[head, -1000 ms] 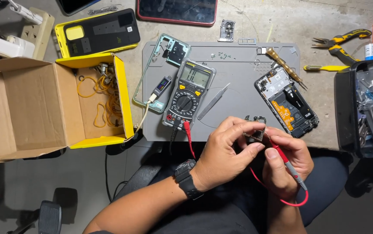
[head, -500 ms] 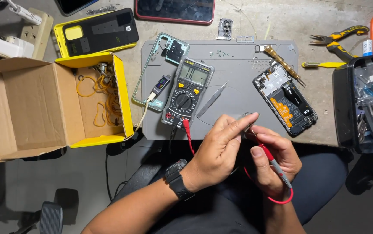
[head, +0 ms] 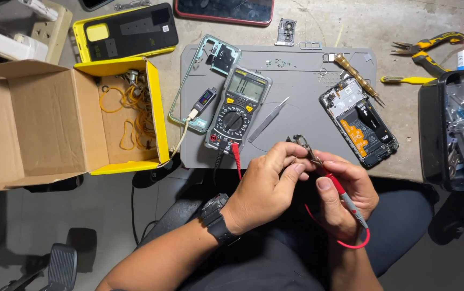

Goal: The person tests a small electronic component using a multimeter, holding the component with one hand and touching the probes with the other. The multimeter display shows readings as the probes contact different points on the component.

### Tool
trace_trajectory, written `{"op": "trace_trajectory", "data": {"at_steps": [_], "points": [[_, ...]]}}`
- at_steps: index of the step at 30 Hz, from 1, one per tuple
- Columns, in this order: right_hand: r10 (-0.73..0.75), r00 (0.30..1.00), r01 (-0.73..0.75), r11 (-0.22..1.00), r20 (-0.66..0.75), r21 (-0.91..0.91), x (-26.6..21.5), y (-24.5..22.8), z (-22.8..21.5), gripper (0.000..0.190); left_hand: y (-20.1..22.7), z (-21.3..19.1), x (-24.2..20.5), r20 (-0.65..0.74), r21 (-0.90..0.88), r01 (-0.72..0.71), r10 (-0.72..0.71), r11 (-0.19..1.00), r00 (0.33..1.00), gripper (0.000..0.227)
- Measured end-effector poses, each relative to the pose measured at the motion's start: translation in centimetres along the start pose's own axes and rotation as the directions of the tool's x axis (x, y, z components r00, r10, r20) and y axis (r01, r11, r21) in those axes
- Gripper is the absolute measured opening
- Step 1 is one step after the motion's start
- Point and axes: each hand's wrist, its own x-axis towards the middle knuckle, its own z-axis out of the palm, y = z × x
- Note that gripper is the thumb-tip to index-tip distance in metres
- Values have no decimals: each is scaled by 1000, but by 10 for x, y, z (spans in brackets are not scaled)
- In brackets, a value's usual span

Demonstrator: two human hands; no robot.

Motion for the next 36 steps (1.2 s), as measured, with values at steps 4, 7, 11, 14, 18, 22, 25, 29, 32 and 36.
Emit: {"op": "trace_trajectory", "data": {"at_steps": [4, 7, 11, 14, 18, 22, 25, 29, 32, 36], "points": [[-24, 1000, 25, 999, -10, 21, 0, 6, 0, 27, 6, -4, 0, -62, 105, -16, 22, 994, 998, 21], [-40, 999, 40, 999, -12, 17, -1, 6, 2, 25, 2, -5, -3, -122, 189, -75, 99, 979, 987, 21], [-47, 998, 48, 998, -32, 44, -3, 5, 6, 25, -1, -5, -7, -100, 141, -57, 72, 988, 992, 35], [-37, 999, 37, 999, -10, 39, -4, 3, 8, 26, 4, -7, -8, -104, 128, -49, 62, 991, 993, 40], [7, 999, -7, 1000, 31, 22, -8, 2, 13, 28, 3, -7, -10, -129, 103, -64, 77, 993, 989, 45], [5, 999, -4, 1000, 45, -19, -13, 7, 7, 29, 5, -11, -9, -165, 157, -108, 134, 982, 977, 37], [-12, 999, 13, 999, 42, -32, -11, 3, 14, 29, 6, -13, -9, -152, 196, -140, 172, 970, 973, 37], [-94, 996, 94, 996, 9, 3, -7, -3, 26, 29, 5, -14, -9, -161, 206, -179, 214, 962, 964, 35], [-116, 993, 116, 993, -2, -10, -6, -8, 26, 30, 4, -12, -10, -169, 179, -193, 223, 965, 960, 35], [-170, 985, 169, 982, -4, -89, -9, -1, 17, 31, -1, -2, -13, -168, 152, -218, 242, 964, 955, 33]]}}
